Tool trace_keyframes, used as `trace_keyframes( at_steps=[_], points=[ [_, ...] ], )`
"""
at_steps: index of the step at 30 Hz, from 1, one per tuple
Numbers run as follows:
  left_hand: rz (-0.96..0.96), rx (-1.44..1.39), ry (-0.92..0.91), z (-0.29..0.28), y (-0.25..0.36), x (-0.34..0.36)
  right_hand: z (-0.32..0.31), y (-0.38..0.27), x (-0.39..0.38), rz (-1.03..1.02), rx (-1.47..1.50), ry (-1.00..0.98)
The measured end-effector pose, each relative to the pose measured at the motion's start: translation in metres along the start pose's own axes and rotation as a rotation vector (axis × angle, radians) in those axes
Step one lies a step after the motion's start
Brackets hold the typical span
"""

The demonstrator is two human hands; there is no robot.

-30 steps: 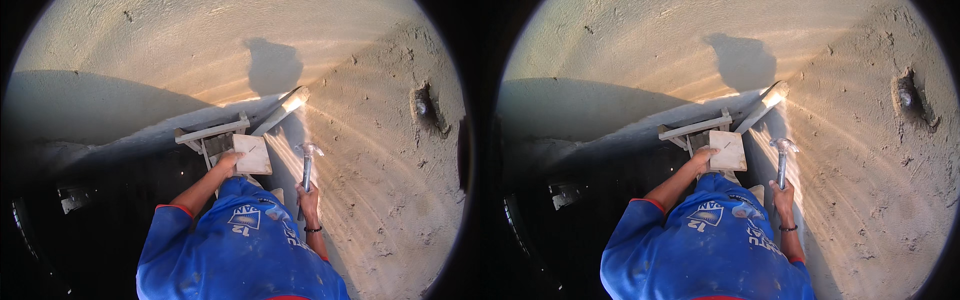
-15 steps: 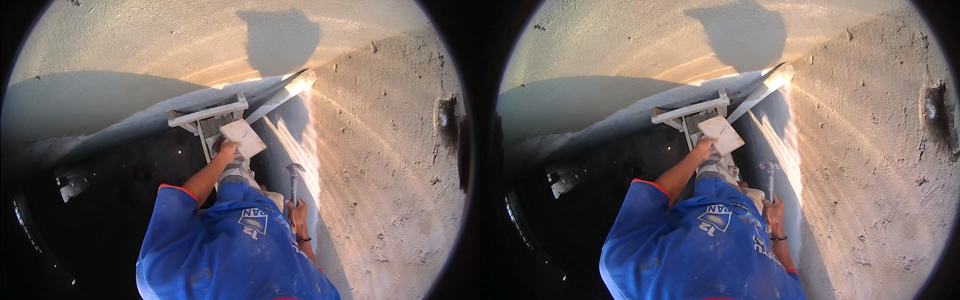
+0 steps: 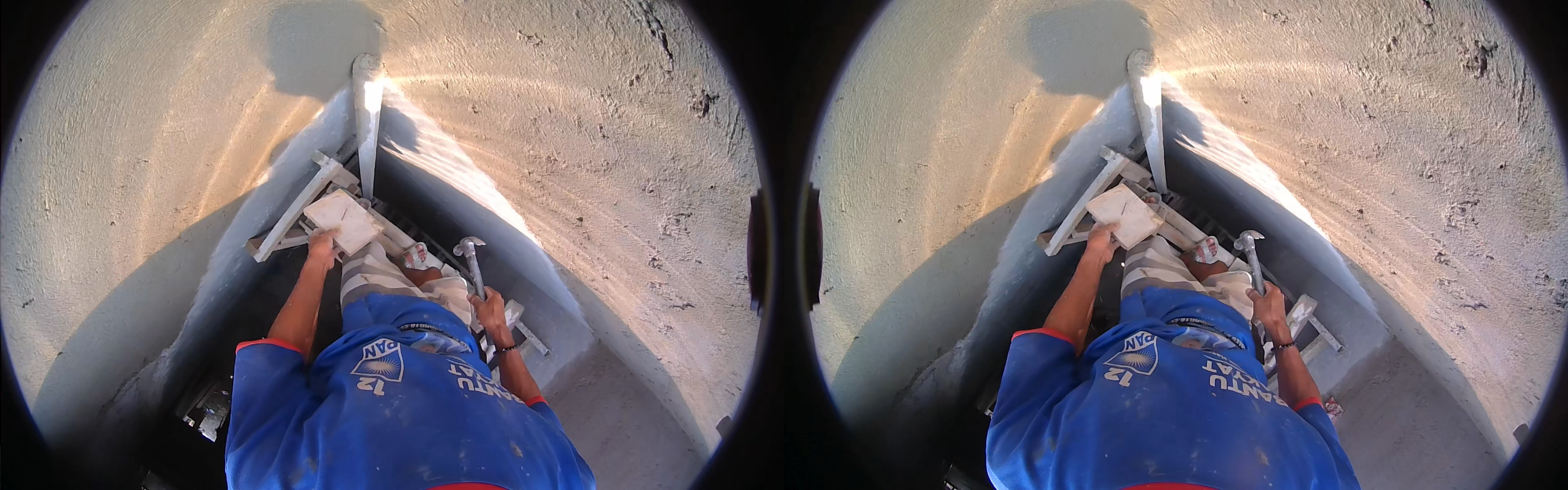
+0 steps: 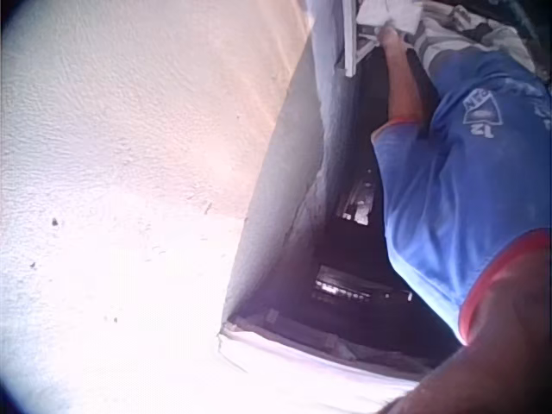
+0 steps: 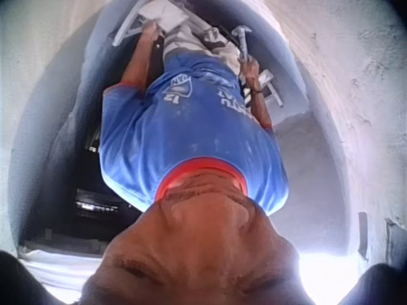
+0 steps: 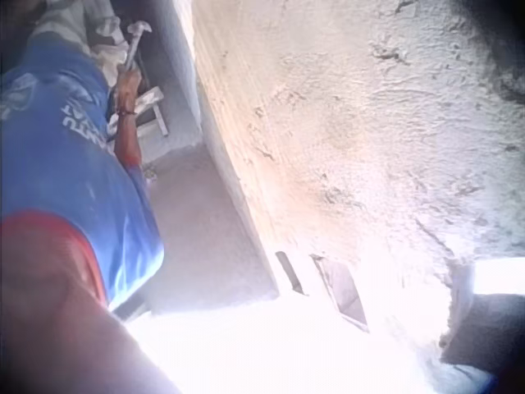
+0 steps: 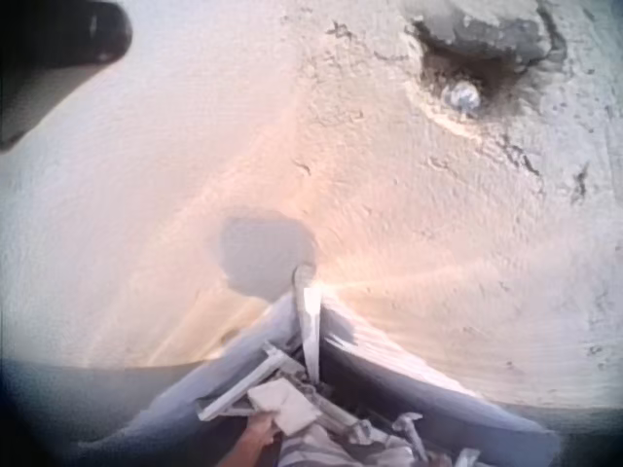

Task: The person finishes a section of a wall by removing a wooden form with a hammer and applying plaster into the gaps using a trowel.

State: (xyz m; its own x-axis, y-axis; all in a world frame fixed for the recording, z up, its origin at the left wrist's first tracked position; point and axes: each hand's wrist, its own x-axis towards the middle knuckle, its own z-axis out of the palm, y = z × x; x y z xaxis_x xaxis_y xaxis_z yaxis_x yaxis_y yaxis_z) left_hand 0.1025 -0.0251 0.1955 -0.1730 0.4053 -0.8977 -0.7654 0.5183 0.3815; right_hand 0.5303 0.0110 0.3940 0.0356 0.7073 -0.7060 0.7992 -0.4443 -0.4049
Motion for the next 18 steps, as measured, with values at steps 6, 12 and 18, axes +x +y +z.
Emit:
trace_keyframes(
  at_steps=[6, 12, 18],
  points=[
    [-0.051, 0.204, 0.033, 0.039, 0.004, 0.003, 0.025, 0.063, -0.020, 0.321, 0.088, 0.037],
    [-0.104, 0.334, -0.043, 0.074, -0.066, 0.057, 0.036, 0.088, -0.052, 0.478, 0.167, 0.065],
    [-0.192, 0.351, 0.062, 0.136, -0.135, 0.066, 0.042, 0.112, -0.067, 0.514, 0.206, 0.044]
  ],
)
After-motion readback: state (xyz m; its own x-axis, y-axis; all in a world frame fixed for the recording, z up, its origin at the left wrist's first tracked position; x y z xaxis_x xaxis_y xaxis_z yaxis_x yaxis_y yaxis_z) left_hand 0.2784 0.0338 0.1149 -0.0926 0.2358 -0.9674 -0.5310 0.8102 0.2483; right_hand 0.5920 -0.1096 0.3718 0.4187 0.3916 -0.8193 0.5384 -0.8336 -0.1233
